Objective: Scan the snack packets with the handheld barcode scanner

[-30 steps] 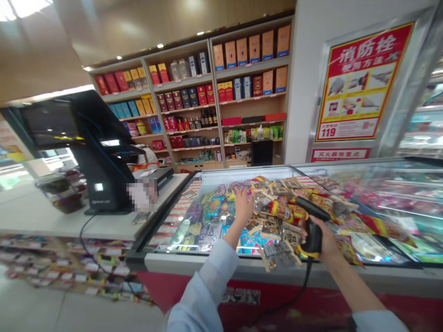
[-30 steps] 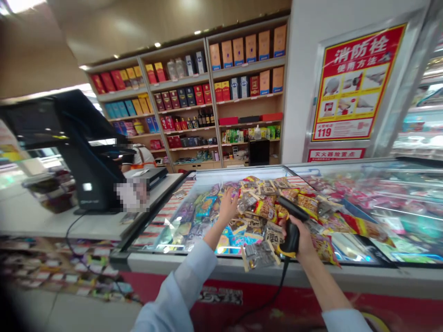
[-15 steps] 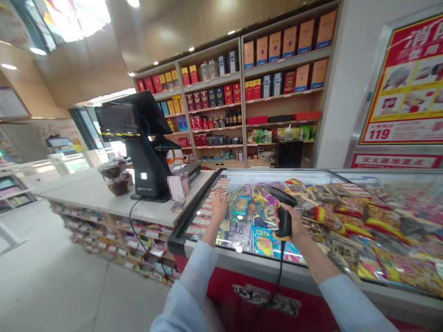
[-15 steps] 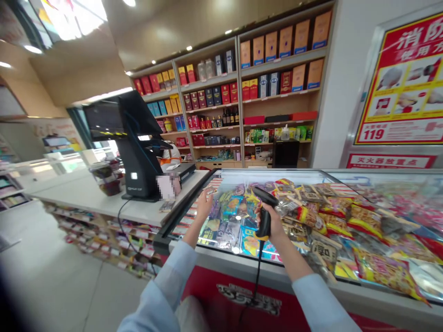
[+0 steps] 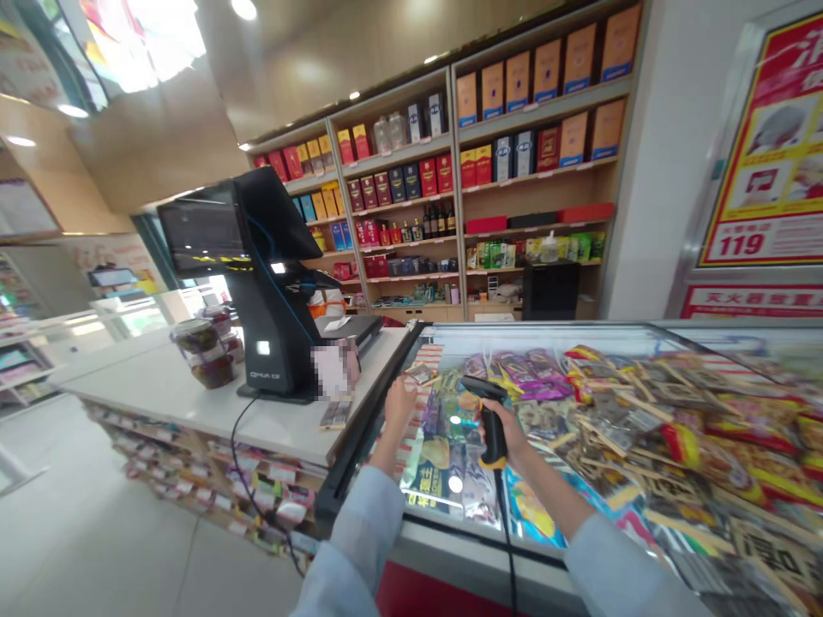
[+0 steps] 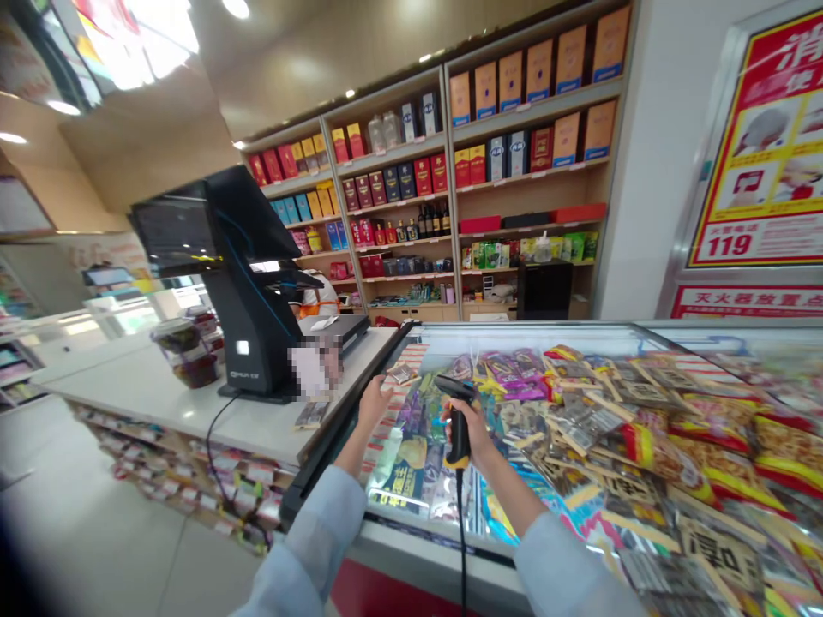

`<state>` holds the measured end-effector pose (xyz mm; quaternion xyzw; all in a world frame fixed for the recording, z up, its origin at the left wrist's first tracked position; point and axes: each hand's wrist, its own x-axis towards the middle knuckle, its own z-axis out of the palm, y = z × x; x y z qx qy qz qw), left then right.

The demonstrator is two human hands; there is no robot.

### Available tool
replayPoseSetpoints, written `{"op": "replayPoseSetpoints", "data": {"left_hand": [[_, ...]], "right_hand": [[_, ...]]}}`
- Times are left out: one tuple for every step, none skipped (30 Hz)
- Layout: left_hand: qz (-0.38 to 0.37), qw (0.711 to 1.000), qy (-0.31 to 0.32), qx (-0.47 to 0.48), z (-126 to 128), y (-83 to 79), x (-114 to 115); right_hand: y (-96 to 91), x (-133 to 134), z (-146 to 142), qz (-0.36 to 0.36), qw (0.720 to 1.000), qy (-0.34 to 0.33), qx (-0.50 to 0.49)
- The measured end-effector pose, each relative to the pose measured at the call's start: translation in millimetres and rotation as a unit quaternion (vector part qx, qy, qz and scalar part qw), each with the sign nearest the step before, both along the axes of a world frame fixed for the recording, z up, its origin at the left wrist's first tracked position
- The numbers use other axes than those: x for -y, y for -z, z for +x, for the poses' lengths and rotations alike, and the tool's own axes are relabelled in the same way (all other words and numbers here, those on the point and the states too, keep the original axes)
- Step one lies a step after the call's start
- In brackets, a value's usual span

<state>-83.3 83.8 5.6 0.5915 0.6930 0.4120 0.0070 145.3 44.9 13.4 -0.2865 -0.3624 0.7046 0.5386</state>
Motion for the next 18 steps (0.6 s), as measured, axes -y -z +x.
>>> {"op": "replayPoseSetpoints", "data": {"left_hand": [[-0.003,1.0,0.015,-0.012,0.8,0.1,-6.5],[-0.003,0.999,0.033,-0.026,2.2,0.7,-12.4],[-0.001,0.998,0.053,-0.046,3.9,1.9,-17.6],[0.001,0.995,0.072,-0.071,5.4,4.0,-22.0],[0.001,0.991,0.089,-0.099,6.7,6.7,-25.5],[-0.002,0.987,0.102,-0.127,7.5,9.9,-28.3],[-0.009,0.982,0.11,-0.153,7.8,13.4,-30.2],[-0.017,0.978,0.114,-0.174,7.6,16.7,-31.4],[-0.024,0.975,0.116,-0.188,7.1,19.6,-31.9],[-0.027,0.973,0.118,-0.199,6.5,21.6,-31.9],[-0.026,0.971,0.118,-0.209,6.1,22.6,-31.5],[-0.022,0.969,0.115,-0.217,6.0,22.7,-30.8],[-0.017,0.968,0.111,-0.225,6.3,21.9,-30.0],[-0.012,0.967,0.105,-0.232,7.0,20.5,-29.1],[-0.011,0.966,0.098,-0.24,8.0,18.7,-28.2],[-0.011,0.964,0.091,-0.248,9.3,16.8,-27.5],[-0.014,0.963,0.085,-0.256,10.5,15.1,-27.0],[-0.017,0.962,0.081,-0.261,11.5,13.7,-26.7]], "right_hand": [[3.3,-1.8,-3.6,-0.005,1.0,0.0,0.006],[6.2,-2.6,-6.4,-0.01,1.0,-0.002,0.012],[8.6,-2.6,-8.5,-0.013,1.0,-0.005,0.017],[10.4,-2.0,-9.9,-0.015,1.0,-0.009,0.022],[11.8,-1.2,-10.8,-0.015,1.0,-0.011,0.025],[12.6,-0.4,-11.3,-0.014,1.0,-0.012,0.026],[13.0,0.1,-11.4,-0.014,1.0,-0.012,0.025],[13.1,0.5,-11.4,-0.015,1.0,-0.012,0.023],[13.1,0.5,-11.3,-0.018,1.0,-0.011,0.021],[13.0,0.2,-11.2,-0.022,1.0,-0.01,0.018],[12.9,-0.2,-11.1,-0.024,1.0,-0.01,0.016],[12.8,-0.6,-11.0,-0.026,1.0,-0.011,0.014],[12.8,-1.0,-10.9,-0.027,1.0,-0.011,0.013],[12.9,-1.3,-10.8,-0.026,1.0,-0.011,0.013],[13.1,-1.5,-10.7,-0.025,1.0,-0.012,0.011],[13.3,-1.6,-10.6,-0.024,1.0,-0.012,0.01],[13.8,-1.7,-10.5,-0.024,1.0,-0.01,0.009],[14.5,-1.9,-10.3,-0.025,1.0,-0.009,0.008]]}}
